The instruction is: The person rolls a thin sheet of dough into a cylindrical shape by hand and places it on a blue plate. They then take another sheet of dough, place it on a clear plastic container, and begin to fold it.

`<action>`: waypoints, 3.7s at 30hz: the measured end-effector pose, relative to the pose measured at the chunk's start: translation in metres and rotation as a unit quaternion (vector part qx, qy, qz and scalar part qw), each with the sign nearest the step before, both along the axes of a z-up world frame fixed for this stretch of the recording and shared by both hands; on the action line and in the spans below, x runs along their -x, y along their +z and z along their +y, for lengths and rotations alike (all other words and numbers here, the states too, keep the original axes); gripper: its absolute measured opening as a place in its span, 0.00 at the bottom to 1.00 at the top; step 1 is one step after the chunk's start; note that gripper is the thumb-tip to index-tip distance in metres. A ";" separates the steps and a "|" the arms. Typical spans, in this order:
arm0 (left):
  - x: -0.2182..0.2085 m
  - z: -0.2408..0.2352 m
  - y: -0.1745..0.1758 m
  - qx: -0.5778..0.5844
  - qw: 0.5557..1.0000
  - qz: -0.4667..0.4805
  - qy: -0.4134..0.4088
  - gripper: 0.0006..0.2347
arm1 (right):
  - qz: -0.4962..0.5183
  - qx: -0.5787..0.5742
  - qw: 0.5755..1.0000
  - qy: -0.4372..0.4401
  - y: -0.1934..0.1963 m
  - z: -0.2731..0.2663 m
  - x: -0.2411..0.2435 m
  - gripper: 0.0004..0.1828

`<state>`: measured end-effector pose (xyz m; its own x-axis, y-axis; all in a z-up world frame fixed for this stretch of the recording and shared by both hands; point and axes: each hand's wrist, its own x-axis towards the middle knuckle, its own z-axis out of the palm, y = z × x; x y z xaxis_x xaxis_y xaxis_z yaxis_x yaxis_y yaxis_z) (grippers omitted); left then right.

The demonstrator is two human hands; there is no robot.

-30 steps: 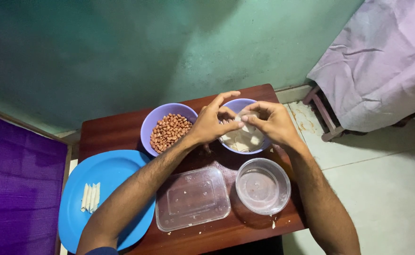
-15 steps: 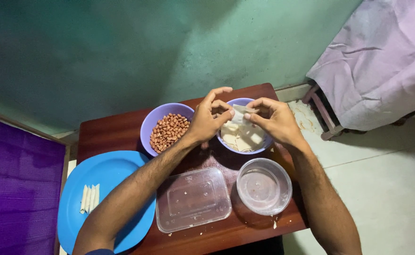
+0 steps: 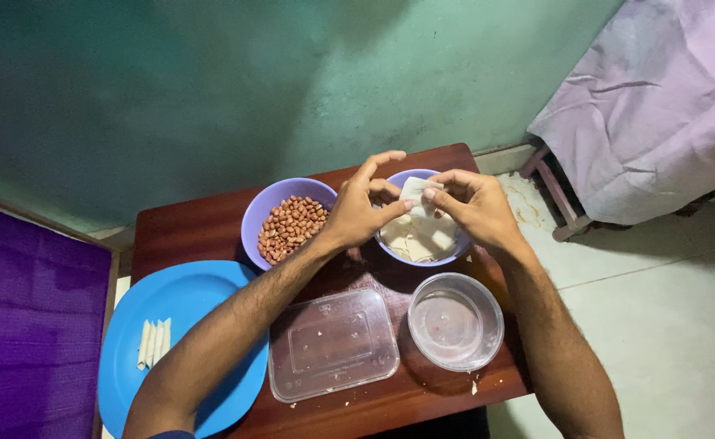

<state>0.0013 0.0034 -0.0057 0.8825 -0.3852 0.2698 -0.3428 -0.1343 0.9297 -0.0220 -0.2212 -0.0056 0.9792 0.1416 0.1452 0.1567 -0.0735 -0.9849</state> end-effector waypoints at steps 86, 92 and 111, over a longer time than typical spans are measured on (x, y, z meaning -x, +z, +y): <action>0.254 0.103 -0.054 -0.360 0.844 -0.322 0.234 0.07 | -0.390 0.509 0.760 0.105 -0.066 0.122 0.185 0.18; 0.252 0.103 -0.051 -0.365 0.849 -0.310 0.224 0.09 | -0.397 0.491 0.769 0.098 -0.061 0.125 0.182 0.19; 0.254 0.104 -0.056 -0.375 0.847 -0.303 0.225 0.13 | -0.401 0.532 0.735 0.127 -0.067 0.114 0.184 0.31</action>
